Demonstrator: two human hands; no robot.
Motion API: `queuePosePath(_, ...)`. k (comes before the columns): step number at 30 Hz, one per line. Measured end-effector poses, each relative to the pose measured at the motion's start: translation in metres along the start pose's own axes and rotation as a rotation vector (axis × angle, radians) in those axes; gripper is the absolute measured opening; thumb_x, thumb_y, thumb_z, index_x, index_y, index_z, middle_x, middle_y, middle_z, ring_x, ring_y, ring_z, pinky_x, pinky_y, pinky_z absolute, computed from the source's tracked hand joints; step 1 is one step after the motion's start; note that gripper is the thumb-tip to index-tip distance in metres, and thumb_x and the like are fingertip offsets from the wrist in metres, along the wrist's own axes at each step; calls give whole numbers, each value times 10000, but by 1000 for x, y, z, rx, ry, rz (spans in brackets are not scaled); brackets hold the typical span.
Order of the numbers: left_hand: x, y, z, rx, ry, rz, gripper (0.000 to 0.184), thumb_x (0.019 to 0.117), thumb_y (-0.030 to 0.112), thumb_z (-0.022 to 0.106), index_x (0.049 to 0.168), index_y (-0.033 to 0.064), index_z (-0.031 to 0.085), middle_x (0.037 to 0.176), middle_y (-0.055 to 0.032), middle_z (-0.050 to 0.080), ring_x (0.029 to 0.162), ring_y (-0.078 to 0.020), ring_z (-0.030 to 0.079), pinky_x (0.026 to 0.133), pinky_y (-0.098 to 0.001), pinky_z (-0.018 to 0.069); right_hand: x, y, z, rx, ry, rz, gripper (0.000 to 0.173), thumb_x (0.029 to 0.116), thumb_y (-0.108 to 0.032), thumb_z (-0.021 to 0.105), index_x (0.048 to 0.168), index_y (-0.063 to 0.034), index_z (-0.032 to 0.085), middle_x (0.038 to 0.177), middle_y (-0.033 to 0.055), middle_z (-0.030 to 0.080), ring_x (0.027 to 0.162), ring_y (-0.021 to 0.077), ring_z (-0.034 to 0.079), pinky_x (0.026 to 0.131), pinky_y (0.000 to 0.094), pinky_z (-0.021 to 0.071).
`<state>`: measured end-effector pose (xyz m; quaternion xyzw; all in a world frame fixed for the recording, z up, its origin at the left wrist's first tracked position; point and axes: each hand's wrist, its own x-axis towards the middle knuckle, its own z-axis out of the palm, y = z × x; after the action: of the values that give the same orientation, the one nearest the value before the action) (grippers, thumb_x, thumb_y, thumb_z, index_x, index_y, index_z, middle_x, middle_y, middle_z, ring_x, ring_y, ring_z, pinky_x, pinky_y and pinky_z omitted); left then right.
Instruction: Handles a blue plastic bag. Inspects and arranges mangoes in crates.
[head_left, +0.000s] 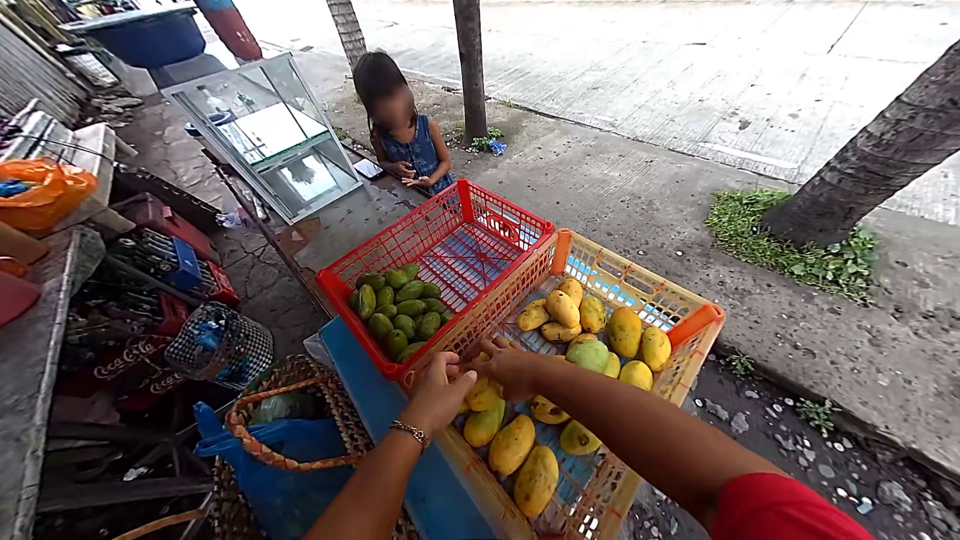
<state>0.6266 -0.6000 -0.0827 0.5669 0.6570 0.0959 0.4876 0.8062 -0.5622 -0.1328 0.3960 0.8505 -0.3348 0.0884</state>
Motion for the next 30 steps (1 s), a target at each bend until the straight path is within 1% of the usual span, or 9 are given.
queuePosePath(2, 1, 2, 3, 156, 6, 60, 500, 1016, 232, 620, 1437, 3, 476, 1420, -199, 548, 1271, -287, 582, 1067, -434, 478, -21, 2, -18, 49, 84, 19, 979, 765, 8, 840, 1597, -216, 375, 1575, 216, 369, 1409, 524, 341, 1045, 742, 359)
queuePosePath(7, 10, 22, 15, 447, -90, 167, 480, 960, 234, 705, 1384, 39, 588, 1390, -167, 593, 1302, -303, 554, 1121, -449, 422, -77, 24, -41, -14, 275, 144, 684, 849, -41, 788, 1481, -135, 544, 1384, 195, 566, 1272, 425, 526, 1018, 588, 480)
queuePosePath(11, 25, 32, 40, 700, -134, 96, 846, 854, 369, 809, 1544, 80, 415, 1512, -194, 458, 1423, -415, 395, 1147, -559, 372, -94, 11, -14, -25, 11, 198, 554, 914, -17, 680, 1450, -78, 555, 1385, 243, 564, 1245, 454, 570, 986, 643, 486)
queuePosePath(13, 26, 34, 48, 718, -91, 124, 845, 872, 350, 788, 1563, 79, 384, 1541, -196, 417, 1439, -427, 358, 1152, -571, 353, -90, 5, 10, -96, -95, 201, 514, 883, 22, 688, 1383, -26, 580, 1386, 274, 543, 1262, 509, 528, 938, 696, 478)
queuePosePath(15, 26, 33, 52, 647, -37, 256, 595, 951, 245, 673, 1494, 86, 490, 1478, -167, 505, 1395, -354, 447, 1156, -491, 374, -84, 4, 29, -189, -141, 222, 543, 847, 45, 701, 1370, -25, 575, 1414, 259, 512, 1287, 502, 491, 937, 678, 460)
queuePosePath(18, 22, 37, 61, 507, -141, 358, 405, 1011, 99, 509, 1408, 60, 572, 1266, -147, 661, 1138, -255, 655, 1022, -402, 509, -76, 7, 48, -259, -91, 256, 509, 944, 42, 561, 1444, -35, 515, 1433, 251, 498, 1264, 481, 507, 951, 652, 441)
queuePosePath(22, 9, 50, 74, 460, -296, 272, 492, 1001, 24, 500, 1492, 43, 476, 1419, -181, 586, 1229, -303, 622, 1054, -439, 475, -79, 1, 51, -245, -20, 369, 360, 1026, 16, 388, 1343, 97, 541, 1447, 283, 484, 1263, 471, 522, 978, 602, 437)
queuePosePath(26, 32, 42, 88, 503, -277, 317, 508, 979, 97, 602, 1478, 68, 509, 1419, -147, 589, 1268, -262, 602, 1096, -410, 466, -111, 2, 49, -55, 17, 431, 368, 967, 21, 543, 1325, 99, 512, 1410, 310, 477, 1248, 493, 551, 945, 610, 513)
queuePosePath(30, 54, 50, 115, 595, -294, 382, 702, 899, 36, 675, 1551, 71, 416, 1521, -157, 499, 1406, -307, 484, 1172, -468, 389, -140, 22, 45, 261, 249, 412, 514, 885, -166, 732, 1293, 50, 504, 1219, 246, 625, 1115, 397, 652, 949, 552, 528)
